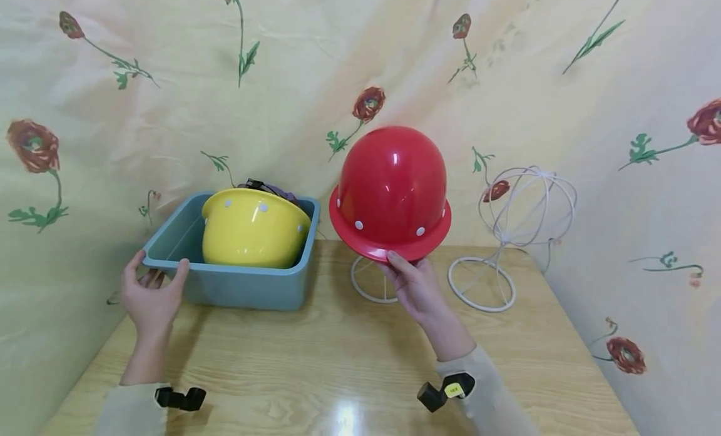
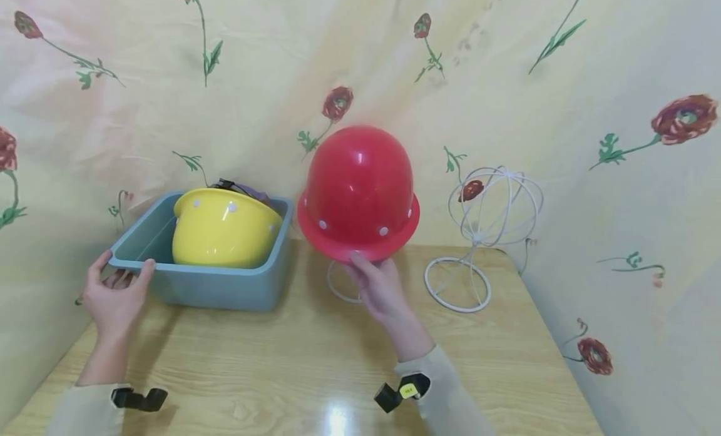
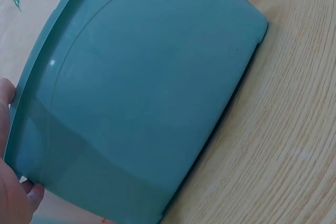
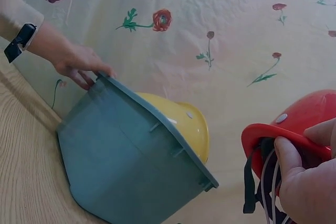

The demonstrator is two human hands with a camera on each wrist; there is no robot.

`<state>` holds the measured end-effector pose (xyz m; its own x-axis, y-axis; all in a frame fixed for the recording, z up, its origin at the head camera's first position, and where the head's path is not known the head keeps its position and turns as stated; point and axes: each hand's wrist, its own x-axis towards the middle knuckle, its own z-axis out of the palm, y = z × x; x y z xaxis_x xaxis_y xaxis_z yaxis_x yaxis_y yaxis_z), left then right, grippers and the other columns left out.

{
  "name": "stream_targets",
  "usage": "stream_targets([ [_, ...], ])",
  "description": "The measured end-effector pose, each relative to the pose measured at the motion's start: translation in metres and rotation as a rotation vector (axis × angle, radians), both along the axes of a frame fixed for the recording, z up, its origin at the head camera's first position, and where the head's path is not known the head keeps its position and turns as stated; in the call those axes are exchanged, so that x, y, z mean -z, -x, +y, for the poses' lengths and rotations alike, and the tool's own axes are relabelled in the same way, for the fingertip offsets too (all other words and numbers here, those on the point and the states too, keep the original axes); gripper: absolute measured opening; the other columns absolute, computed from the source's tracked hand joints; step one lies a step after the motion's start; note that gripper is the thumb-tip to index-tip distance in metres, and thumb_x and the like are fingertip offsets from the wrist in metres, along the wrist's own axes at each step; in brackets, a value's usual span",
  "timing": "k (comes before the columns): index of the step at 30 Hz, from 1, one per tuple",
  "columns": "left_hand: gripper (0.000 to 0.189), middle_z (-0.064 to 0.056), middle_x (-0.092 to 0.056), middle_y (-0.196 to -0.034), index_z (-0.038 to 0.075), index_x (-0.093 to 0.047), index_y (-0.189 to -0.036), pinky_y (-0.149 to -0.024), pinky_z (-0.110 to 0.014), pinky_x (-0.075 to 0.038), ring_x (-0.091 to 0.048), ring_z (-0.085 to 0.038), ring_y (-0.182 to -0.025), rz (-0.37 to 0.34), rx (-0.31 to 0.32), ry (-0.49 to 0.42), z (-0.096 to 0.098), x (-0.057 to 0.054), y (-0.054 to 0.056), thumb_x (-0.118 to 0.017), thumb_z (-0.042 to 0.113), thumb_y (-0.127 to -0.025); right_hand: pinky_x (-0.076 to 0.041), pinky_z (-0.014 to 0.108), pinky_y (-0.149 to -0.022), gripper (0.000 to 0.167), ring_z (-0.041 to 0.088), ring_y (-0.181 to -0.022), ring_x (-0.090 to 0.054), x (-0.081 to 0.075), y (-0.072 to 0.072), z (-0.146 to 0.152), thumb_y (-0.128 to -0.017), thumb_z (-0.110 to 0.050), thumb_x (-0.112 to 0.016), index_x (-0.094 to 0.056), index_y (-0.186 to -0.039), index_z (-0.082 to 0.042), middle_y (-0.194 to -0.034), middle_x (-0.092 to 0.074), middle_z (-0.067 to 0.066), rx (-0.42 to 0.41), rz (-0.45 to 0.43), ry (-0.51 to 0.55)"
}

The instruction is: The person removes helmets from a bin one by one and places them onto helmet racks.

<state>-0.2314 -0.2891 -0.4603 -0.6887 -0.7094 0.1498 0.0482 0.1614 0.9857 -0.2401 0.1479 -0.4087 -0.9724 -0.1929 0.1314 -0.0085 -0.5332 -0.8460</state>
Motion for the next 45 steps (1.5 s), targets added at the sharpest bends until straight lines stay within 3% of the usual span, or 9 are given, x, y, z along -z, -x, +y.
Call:
stream_targets([
  [7,0.083,-0.008,-0.035,-0.167,0.023,-0.042,-0.161,-0.123,-0.038,-0.046,-0.051,-0.036,-0.148,-0.001,-0.001,0.024,0.002,-0.001,0.000,-0.084,0.028,-0.090,-0.058,0.028,-0.104,0.047,0.013,-0.119,-0.072,-0.002,-0.001,0.004,-0.110,-0.001,-0.047,-0.041,-0.152,-0.022,-0.141,-0.059,-0.001,-0.031,0.016,0.028],
  [16,0.083,-0.007,-0.035,-0.168,0.025,-0.041,-0.162,-0.123,-0.038,-0.046,-0.050,-0.035,-0.149,-0.011,-0.005,0.015,0.001,0.000,0.001,-0.083,0.029,-0.091,-0.062,0.024,-0.097,0.042,0.011,-0.111,-0.074,-0.005,0.002,0.013,-0.111,-0.001,-0.043,-0.040,-0.149,-0.018,-0.132,-0.066,-0.003,-0.012,-0.019,0.055],
  [20,0.083,-0.007,-0.035,-0.168,0.025,-0.040,-0.162,-0.124,-0.038,-0.046,-0.050,-0.035,-0.149,-0.018,-0.011,0.012,-0.001,0.001,-0.001,-0.083,0.029,-0.091,-0.059,0.027,-0.102,0.041,0.011,-0.112,-0.074,-0.004,0.002,0.017,-0.112,-0.002,-0.042,-0.039,-0.150,-0.016,-0.134,-0.066,-0.003,-0.019,-0.025,0.048],
  [28,0.083,-0.008,-0.034,-0.169,0.024,-0.039,-0.163,-0.125,-0.039,-0.044,-0.048,-0.036,-0.151,-0.022,-0.003,0.008,0.001,0.001,-0.002,-0.083,0.030,-0.092,-0.061,0.023,-0.100,0.042,0.009,-0.110,-0.074,-0.006,0.001,0.019,-0.112,-0.003,-0.045,-0.038,-0.151,-0.015,-0.133,-0.065,-0.003,-0.022,0.002,0.008],
  [37,0.083,-0.007,-0.033,-0.170,0.027,-0.038,-0.163,-0.125,-0.040,-0.043,-0.046,-0.035,-0.153,-0.038,-0.010,0.000,-0.003,0.002,-0.005,-0.082,0.031,-0.093,-0.061,0.025,-0.099,0.040,0.011,-0.111,-0.075,-0.004,0.001,0.018,-0.110,-0.001,-0.046,-0.042,-0.147,-0.015,-0.132,-0.068,-0.004,-0.053,0.034,0.042],
  [45,0.084,-0.009,-0.034,-0.169,0.023,-0.039,-0.163,-0.125,-0.040,-0.044,-0.048,-0.037,-0.150,-0.028,0.003,0.023,0.002,-0.001,-0.003,-0.082,0.031,-0.092,-0.062,0.026,-0.099,0.043,0.012,-0.113,-0.075,-0.008,-0.002,0.022,-0.109,0.000,-0.044,-0.041,-0.149,-0.016,-0.135,-0.068,-0.004,-0.073,0.075,0.067],
])
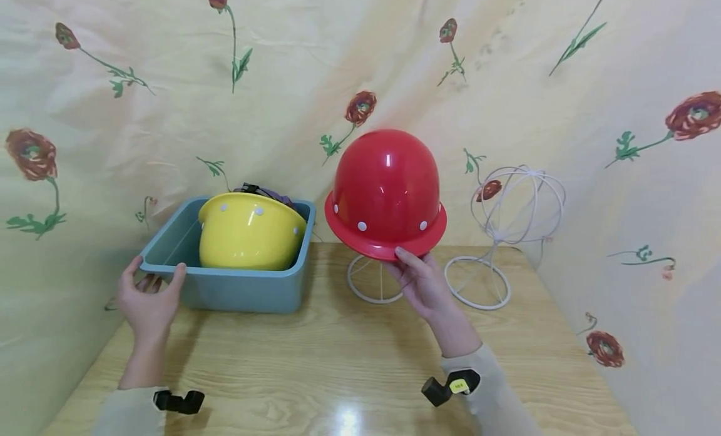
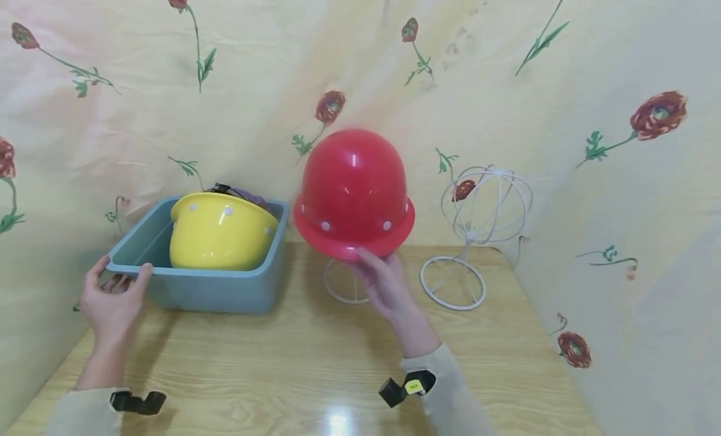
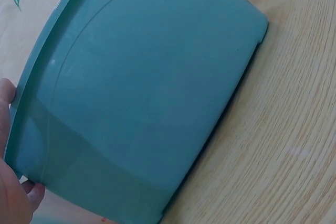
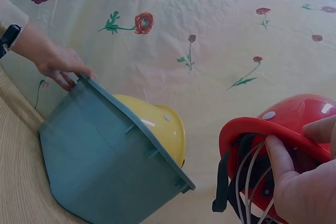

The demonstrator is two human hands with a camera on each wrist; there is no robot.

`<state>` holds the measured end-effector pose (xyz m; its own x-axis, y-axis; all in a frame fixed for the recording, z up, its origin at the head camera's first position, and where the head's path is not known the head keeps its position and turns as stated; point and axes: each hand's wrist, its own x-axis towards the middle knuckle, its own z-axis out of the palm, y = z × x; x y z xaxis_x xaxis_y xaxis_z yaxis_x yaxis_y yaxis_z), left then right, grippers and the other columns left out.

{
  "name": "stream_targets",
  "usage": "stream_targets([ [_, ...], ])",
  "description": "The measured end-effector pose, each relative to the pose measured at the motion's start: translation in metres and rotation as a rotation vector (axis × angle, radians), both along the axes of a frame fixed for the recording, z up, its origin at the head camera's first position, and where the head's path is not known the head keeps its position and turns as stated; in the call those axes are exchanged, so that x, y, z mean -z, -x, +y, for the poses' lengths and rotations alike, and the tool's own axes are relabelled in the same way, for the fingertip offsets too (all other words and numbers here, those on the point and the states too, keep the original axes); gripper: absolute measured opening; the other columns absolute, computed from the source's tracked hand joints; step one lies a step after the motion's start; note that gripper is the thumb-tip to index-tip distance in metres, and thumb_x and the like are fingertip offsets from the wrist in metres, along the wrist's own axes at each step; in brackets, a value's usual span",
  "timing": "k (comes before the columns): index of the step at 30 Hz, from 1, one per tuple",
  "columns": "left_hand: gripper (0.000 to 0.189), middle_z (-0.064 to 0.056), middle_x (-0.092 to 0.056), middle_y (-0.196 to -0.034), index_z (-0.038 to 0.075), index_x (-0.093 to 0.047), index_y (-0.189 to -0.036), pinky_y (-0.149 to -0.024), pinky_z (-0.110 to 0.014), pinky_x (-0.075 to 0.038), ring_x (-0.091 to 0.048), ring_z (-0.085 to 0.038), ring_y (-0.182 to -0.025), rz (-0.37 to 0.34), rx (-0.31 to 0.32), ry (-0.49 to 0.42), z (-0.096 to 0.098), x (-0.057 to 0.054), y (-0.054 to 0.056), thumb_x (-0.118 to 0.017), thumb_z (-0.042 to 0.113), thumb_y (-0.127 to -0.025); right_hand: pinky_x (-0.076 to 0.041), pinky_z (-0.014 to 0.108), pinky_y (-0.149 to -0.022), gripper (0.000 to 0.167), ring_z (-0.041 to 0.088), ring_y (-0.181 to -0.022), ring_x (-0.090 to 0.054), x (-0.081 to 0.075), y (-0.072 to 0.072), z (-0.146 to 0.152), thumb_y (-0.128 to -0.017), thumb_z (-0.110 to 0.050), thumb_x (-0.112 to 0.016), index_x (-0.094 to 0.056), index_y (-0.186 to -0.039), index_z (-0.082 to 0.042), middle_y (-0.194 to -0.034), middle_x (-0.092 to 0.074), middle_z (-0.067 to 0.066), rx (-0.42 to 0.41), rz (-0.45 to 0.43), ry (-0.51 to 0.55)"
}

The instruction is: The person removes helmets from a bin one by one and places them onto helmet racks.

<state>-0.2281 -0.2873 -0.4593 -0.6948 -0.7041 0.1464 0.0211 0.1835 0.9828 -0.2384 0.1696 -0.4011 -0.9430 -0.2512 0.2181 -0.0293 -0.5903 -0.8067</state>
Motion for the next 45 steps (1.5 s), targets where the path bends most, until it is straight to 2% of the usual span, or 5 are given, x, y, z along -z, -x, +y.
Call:
stream_targets([
  [11,0.083,-0.009,-0.036,-0.168,0.023,-0.039,-0.163,-0.125,-0.041,-0.045,-0.050,-0.038,-0.149,-0.004,-0.004,0.036,0.002,0.000,-0.001,-0.082,0.033,-0.092,-0.060,0.027,-0.104,0.048,0.013,-0.116,-0.074,0.006,-0.002,0.001,-0.107,0.001,-0.049,-0.039,-0.151,-0.016,-0.137,-0.064,-0.004,-0.022,0.001,-0.014],
  [29,0.084,-0.009,-0.036,-0.168,0.024,-0.038,-0.163,-0.125,-0.042,-0.044,-0.049,-0.037,-0.150,-0.016,-0.009,0.028,0.001,0.001,-0.003,-0.082,0.035,-0.093,-0.061,0.031,-0.104,0.035,0.015,-0.117,-0.076,0.033,-0.002,-0.026,-0.104,0.005,-0.050,-0.062,-0.136,-0.005,-0.125,-0.077,-0.002,-0.141,0.122,-0.135],
  [36,0.084,-0.010,-0.037,-0.167,0.021,-0.039,-0.164,-0.124,-0.041,-0.045,-0.050,-0.037,-0.148,-0.017,-0.015,0.047,0.000,0.002,-0.004,-0.081,0.036,-0.092,-0.059,0.033,-0.108,0.046,0.022,-0.128,-0.071,0.025,-0.010,-0.056,-0.102,0.000,-0.061,-0.052,-0.146,0.011,-0.138,-0.070,0.012,-0.155,0.130,-0.364],
  [41,0.084,-0.010,-0.037,-0.168,0.021,-0.039,-0.164,-0.124,-0.040,-0.045,-0.050,-0.037,-0.148,-0.010,-0.020,0.040,-0.002,0.001,-0.003,-0.081,0.035,-0.092,-0.059,0.033,-0.108,0.044,0.039,-0.134,-0.066,0.009,-0.015,-0.087,-0.102,-0.004,-0.067,-0.059,-0.144,0.006,-0.148,-0.059,0.031,-0.175,0.281,-0.491],
  [45,0.085,-0.011,-0.036,-0.168,0.020,-0.038,-0.164,-0.124,-0.041,-0.045,-0.050,-0.039,-0.149,-0.009,-0.015,0.047,-0.001,0.000,-0.003,-0.082,0.035,-0.092,-0.059,0.030,-0.107,0.040,0.043,-0.135,-0.064,-0.002,-0.014,-0.105,-0.102,-0.001,-0.067,-0.062,-0.141,0.002,-0.147,-0.059,0.030,-0.175,0.309,-0.507],
])
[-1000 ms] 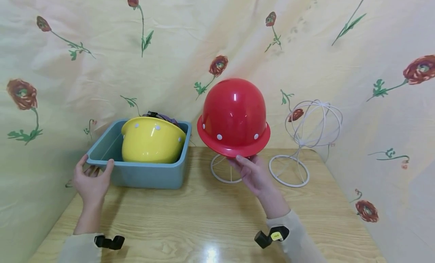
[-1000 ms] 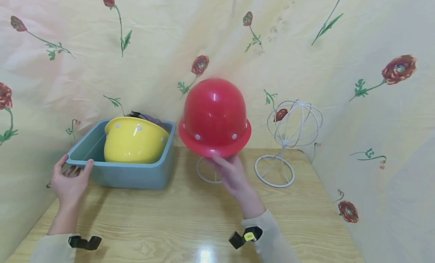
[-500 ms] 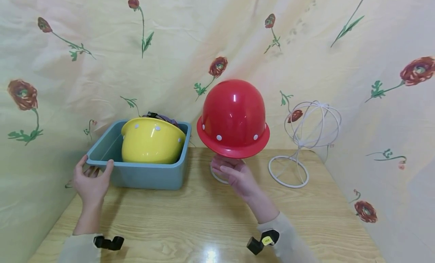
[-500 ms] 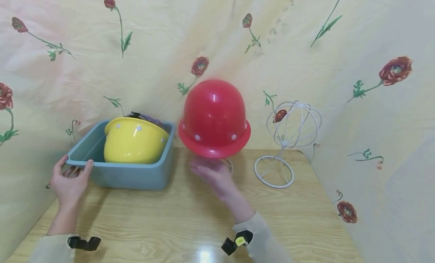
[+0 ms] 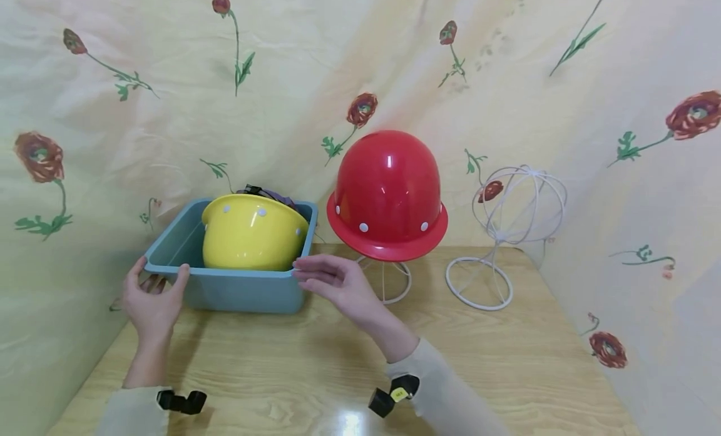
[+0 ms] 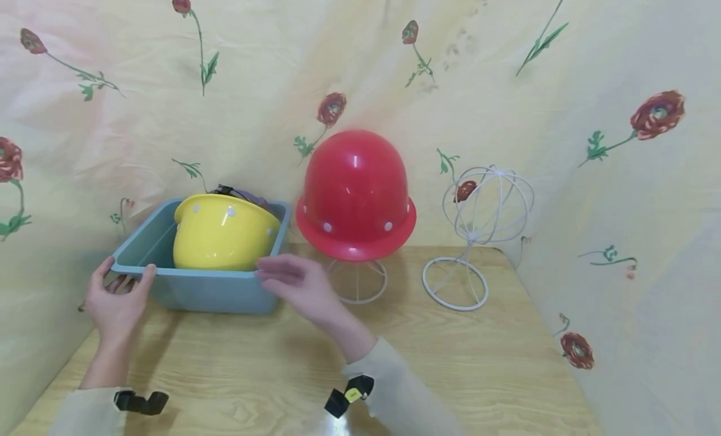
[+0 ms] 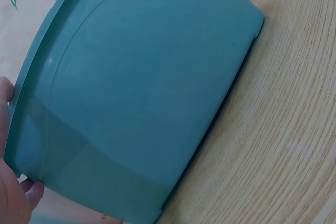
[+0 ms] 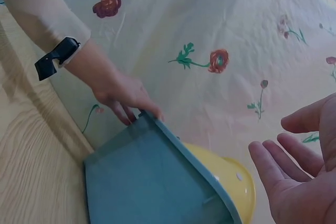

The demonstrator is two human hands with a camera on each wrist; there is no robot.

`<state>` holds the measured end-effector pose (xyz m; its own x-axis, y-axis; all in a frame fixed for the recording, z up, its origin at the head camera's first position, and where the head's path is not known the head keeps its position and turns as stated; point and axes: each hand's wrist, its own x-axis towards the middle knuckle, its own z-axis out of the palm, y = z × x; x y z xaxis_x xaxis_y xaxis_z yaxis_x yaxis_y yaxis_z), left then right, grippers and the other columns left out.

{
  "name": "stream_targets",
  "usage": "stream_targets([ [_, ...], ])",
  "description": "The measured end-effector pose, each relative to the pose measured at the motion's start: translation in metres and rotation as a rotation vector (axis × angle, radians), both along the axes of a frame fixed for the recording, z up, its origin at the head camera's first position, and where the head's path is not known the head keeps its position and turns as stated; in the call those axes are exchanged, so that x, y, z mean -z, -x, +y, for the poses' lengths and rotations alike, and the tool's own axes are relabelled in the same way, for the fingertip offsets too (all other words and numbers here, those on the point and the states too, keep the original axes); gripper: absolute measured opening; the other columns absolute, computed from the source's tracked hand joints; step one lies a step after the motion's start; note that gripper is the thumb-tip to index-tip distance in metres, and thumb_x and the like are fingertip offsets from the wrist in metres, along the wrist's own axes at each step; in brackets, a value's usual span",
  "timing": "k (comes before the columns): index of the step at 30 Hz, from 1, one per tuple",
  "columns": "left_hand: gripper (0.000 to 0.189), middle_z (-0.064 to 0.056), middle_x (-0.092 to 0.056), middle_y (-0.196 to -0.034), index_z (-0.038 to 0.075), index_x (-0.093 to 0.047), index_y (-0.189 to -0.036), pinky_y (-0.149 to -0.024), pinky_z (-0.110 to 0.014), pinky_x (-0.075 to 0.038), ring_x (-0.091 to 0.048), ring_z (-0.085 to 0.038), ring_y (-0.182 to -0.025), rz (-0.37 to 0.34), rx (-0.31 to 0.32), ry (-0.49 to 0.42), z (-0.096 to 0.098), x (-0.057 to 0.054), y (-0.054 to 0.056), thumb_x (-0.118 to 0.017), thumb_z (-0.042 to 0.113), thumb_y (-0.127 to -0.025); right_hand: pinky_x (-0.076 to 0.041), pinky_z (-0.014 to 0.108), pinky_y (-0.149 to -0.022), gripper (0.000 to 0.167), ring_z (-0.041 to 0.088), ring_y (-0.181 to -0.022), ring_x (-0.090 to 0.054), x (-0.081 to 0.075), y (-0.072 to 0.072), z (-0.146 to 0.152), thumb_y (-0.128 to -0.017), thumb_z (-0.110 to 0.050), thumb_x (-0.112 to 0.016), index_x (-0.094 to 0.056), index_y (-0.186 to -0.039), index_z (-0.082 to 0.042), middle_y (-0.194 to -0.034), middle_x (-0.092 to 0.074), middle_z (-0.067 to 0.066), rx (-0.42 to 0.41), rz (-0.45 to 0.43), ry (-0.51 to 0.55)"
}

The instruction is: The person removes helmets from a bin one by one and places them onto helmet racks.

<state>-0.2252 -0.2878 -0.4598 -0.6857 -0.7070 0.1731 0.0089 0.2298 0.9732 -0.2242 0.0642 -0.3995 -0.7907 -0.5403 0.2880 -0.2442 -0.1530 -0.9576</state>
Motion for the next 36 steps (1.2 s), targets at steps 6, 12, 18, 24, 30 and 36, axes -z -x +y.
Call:
stream_targets([
  [6,0.084,-0.011,-0.037,-0.167,0.019,-0.039,-0.164,-0.124,-0.043,-0.045,-0.050,-0.040,-0.148,0.006,-0.013,0.014,0.001,0.000,-0.002,-0.081,0.034,-0.093,-0.058,0.031,-0.108,0.039,0.042,-0.134,-0.064,-0.011,0.007,-0.023,-0.102,0.001,-0.067,-0.062,-0.140,0.003,-0.144,-0.063,0.027,0.011,0.020,-0.010],
  [12,0.084,-0.012,-0.039,-0.165,0.019,-0.040,-0.163,-0.122,-0.040,-0.047,-0.052,-0.040,-0.146,0.014,-0.009,0.006,0.002,0.003,-0.001,-0.082,0.034,-0.091,-0.061,0.031,-0.104,0.038,0.038,-0.130,-0.068,-0.017,0.017,-0.036,-0.100,-0.005,-0.071,-0.065,-0.138,-0.004,-0.141,-0.067,0.021,0.077,0.114,-0.086],
  [18,0.086,-0.013,-0.039,-0.165,0.015,-0.040,-0.163,-0.122,-0.042,-0.048,-0.053,-0.041,-0.145,0.020,0.005,0.000,0.004,0.008,-0.001,-0.084,0.032,-0.090,-0.062,0.034,-0.103,0.038,0.028,-0.125,-0.072,-0.008,0.025,-0.042,-0.098,-0.008,-0.075,-0.069,-0.135,-0.010,-0.137,-0.072,0.014,0.180,0.157,-0.180],
  [24,0.087,-0.011,-0.037,-0.167,0.018,-0.039,-0.163,-0.123,-0.042,-0.046,-0.051,-0.040,-0.147,0.004,0.016,-0.003,0.002,0.005,-0.001,-0.083,0.034,-0.091,-0.064,0.045,-0.100,0.039,0.030,-0.123,-0.072,-0.009,0.031,-0.057,-0.097,-0.006,-0.074,-0.068,-0.136,-0.005,-0.135,-0.073,0.016,0.271,0.309,-0.247],
  [30,0.088,-0.011,-0.037,-0.167,0.017,-0.038,-0.164,-0.123,-0.044,-0.046,-0.051,-0.040,-0.147,-0.002,0.014,-0.004,0.001,0.005,-0.001,-0.084,0.032,-0.091,-0.058,0.041,-0.111,0.052,0.022,-0.131,-0.064,-0.024,0.035,-0.072,-0.093,-0.020,-0.079,-0.064,-0.142,-0.014,-0.142,-0.070,0.003,0.369,0.384,-0.388],
  [36,0.087,-0.010,-0.037,-0.167,0.017,-0.039,-0.164,-0.123,-0.042,-0.047,-0.051,-0.039,-0.147,0.016,0.005,-0.014,0.000,0.002,0.001,-0.084,0.032,-0.090,-0.050,0.050,-0.118,0.063,0.022,-0.146,-0.046,-0.033,0.041,-0.089,-0.090,-0.035,-0.081,-0.059,-0.147,-0.021,-0.155,-0.055,0.000,0.413,0.406,-0.497],
])
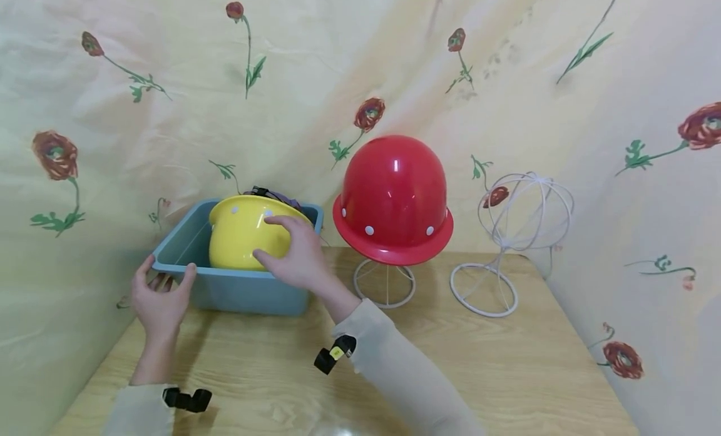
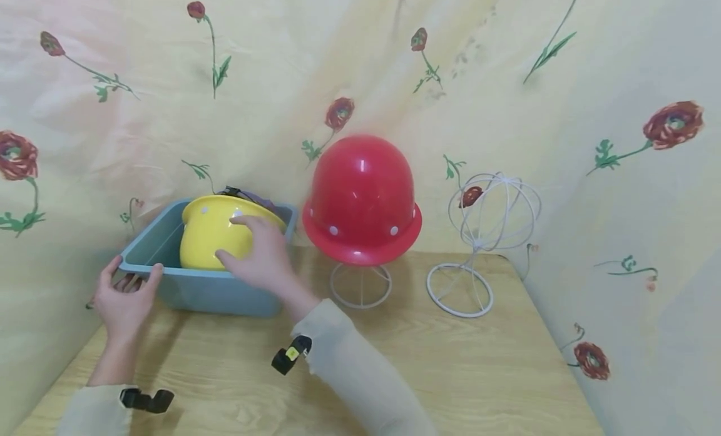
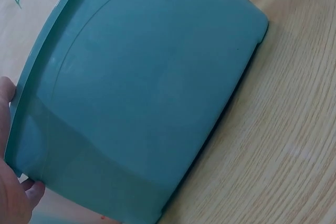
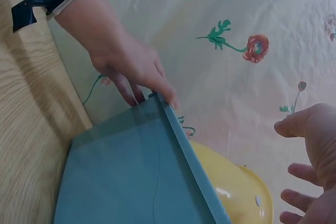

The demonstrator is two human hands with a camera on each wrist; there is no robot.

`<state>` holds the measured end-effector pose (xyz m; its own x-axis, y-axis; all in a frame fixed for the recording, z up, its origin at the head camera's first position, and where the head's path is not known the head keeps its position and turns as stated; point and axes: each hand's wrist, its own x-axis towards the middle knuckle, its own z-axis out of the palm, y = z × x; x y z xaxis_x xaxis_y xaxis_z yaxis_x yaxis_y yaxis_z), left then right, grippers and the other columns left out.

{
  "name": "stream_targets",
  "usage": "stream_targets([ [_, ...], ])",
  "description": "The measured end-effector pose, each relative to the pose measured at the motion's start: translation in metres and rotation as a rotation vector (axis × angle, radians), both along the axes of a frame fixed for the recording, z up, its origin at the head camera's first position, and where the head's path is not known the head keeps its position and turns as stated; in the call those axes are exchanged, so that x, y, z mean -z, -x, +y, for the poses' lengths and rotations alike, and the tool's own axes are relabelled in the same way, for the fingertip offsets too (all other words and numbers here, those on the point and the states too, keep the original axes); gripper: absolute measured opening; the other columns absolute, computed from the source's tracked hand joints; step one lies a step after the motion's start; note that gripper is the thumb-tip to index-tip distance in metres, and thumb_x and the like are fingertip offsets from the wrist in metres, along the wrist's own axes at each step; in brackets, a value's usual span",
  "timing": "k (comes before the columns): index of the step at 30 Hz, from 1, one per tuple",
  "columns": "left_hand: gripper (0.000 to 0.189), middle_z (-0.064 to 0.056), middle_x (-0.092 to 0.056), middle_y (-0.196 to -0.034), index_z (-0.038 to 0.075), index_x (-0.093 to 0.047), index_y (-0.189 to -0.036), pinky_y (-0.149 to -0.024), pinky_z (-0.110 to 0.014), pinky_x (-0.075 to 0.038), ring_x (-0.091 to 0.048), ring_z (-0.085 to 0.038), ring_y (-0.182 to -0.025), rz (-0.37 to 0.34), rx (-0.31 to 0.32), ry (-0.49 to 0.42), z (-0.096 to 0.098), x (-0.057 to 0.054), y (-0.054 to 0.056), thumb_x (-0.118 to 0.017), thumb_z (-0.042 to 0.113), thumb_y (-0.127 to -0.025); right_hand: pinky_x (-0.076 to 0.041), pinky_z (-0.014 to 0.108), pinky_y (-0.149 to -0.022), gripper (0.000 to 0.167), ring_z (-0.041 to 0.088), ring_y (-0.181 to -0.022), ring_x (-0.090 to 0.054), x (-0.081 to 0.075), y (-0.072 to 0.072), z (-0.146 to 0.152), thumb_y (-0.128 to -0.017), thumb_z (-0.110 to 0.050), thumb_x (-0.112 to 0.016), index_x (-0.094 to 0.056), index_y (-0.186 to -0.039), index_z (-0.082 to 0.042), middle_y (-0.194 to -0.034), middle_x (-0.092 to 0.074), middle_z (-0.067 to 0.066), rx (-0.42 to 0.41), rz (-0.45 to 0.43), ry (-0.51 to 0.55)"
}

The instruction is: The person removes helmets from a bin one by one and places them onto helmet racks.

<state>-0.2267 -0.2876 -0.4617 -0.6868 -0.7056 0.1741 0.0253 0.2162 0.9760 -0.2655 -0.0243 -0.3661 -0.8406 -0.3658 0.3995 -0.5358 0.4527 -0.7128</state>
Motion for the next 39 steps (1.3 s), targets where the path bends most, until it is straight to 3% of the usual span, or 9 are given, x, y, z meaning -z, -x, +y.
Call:
stream_targets([
  [9,0.087,-0.011,-0.038,-0.167,0.017,-0.040,-0.163,-0.122,-0.043,-0.048,-0.052,-0.039,-0.146,0.010,-0.006,0.006,-0.001,-0.002,-0.001,-0.085,0.031,-0.090,-0.042,0.052,-0.120,0.073,0.029,-0.147,-0.042,-0.008,0.016,-0.016,-0.090,-0.035,-0.080,-0.050,-0.154,-0.016,-0.160,-0.050,0.005,0.064,0.025,-0.049],
  [15,0.087,-0.011,-0.038,-0.167,0.016,-0.040,-0.163,-0.123,-0.046,-0.046,-0.052,-0.040,-0.146,0.013,-0.006,0.003,0.002,0.000,-0.002,-0.085,0.031,-0.090,-0.038,0.055,-0.122,0.078,0.031,-0.149,-0.039,-0.019,0.023,-0.022,-0.091,-0.035,-0.079,-0.045,-0.158,-0.016,-0.163,-0.048,0.005,0.054,0.006,-0.063],
  [25,0.086,-0.011,-0.039,-0.166,0.014,-0.041,-0.162,-0.121,-0.046,-0.048,-0.054,-0.040,-0.145,0.023,-0.005,0.019,0.001,-0.001,0.000,-0.085,0.030,-0.090,-0.034,0.045,-0.128,0.073,0.029,-0.150,-0.038,-0.013,0.049,-0.046,-0.099,-0.034,-0.069,-0.039,-0.162,-0.012,-0.160,-0.047,0.010,0.176,-0.086,-0.131],
  [32,0.087,-0.011,-0.037,-0.168,0.015,-0.040,-0.163,-0.123,-0.046,-0.046,-0.052,-0.040,-0.146,0.016,-0.001,-0.005,0.001,0.000,0.001,-0.085,0.029,-0.090,-0.039,0.043,-0.124,0.073,0.028,-0.139,-0.042,-0.017,0.056,-0.053,-0.098,-0.038,-0.069,-0.039,-0.160,-0.012,-0.155,-0.048,0.011,0.249,-0.081,-0.298],
  [39,0.087,-0.011,-0.037,-0.167,0.016,-0.040,-0.163,-0.122,-0.044,-0.047,-0.052,-0.039,-0.146,0.011,-0.008,-0.004,0.000,0.000,0.002,-0.085,0.030,-0.090,-0.042,0.040,-0.121,0.077,0.026,-0.134,-0.043,-0.023,0.057,-0.057,-0.096,-0.040,-0.072,-0.039,-0.160,-0.013,-0.151,-0.049,0.010,0.268,-0.082,-0.404],
])
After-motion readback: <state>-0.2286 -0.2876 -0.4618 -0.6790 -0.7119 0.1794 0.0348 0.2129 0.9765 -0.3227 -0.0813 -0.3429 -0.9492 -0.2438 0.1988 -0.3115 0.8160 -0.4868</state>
